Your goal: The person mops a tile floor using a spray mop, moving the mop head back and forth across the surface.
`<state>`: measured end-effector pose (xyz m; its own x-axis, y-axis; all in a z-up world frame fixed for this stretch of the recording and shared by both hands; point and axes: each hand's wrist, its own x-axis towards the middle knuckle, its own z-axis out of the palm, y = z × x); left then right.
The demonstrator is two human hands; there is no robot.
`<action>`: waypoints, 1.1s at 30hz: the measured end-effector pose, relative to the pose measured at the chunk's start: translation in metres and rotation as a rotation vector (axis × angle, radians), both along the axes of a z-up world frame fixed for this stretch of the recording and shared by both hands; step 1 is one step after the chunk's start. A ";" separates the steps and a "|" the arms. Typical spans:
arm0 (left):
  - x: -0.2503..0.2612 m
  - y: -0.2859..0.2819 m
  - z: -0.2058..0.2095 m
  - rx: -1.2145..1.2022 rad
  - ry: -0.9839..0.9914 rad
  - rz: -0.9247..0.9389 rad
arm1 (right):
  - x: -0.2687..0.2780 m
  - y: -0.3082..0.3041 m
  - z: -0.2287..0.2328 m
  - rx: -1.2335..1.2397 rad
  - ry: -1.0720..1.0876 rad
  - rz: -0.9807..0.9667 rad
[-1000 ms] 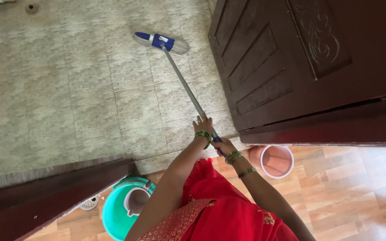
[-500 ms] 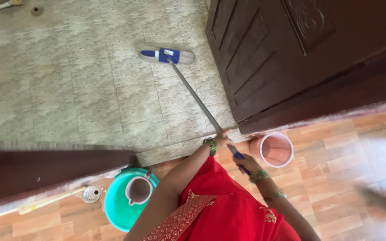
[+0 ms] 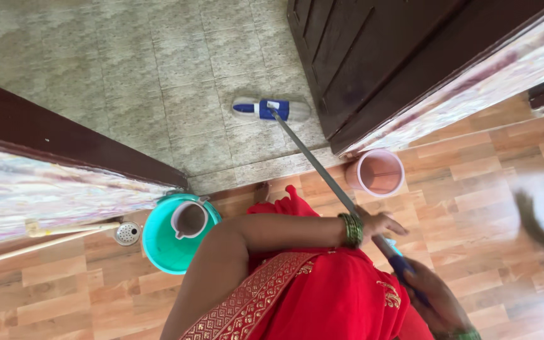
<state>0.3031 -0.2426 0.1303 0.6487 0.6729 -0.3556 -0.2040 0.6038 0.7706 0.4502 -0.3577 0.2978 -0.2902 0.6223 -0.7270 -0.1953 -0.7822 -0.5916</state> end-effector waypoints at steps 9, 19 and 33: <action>0.001 -0.029 0.063 0.160 0.592 -0.191 | 0.033 -0.025 0.001 -0.046 -0.031 -0.103; -0.061 0.050 0.062 0.166 0.789 0.031 | -0.041 0.082 -0.028 0.009 -0.039 -0.014; -0.317 0.290 -0.116 0.597 1.229 -0.418 | -0.290 0.342 -0.247 0.299 -0.303 0.437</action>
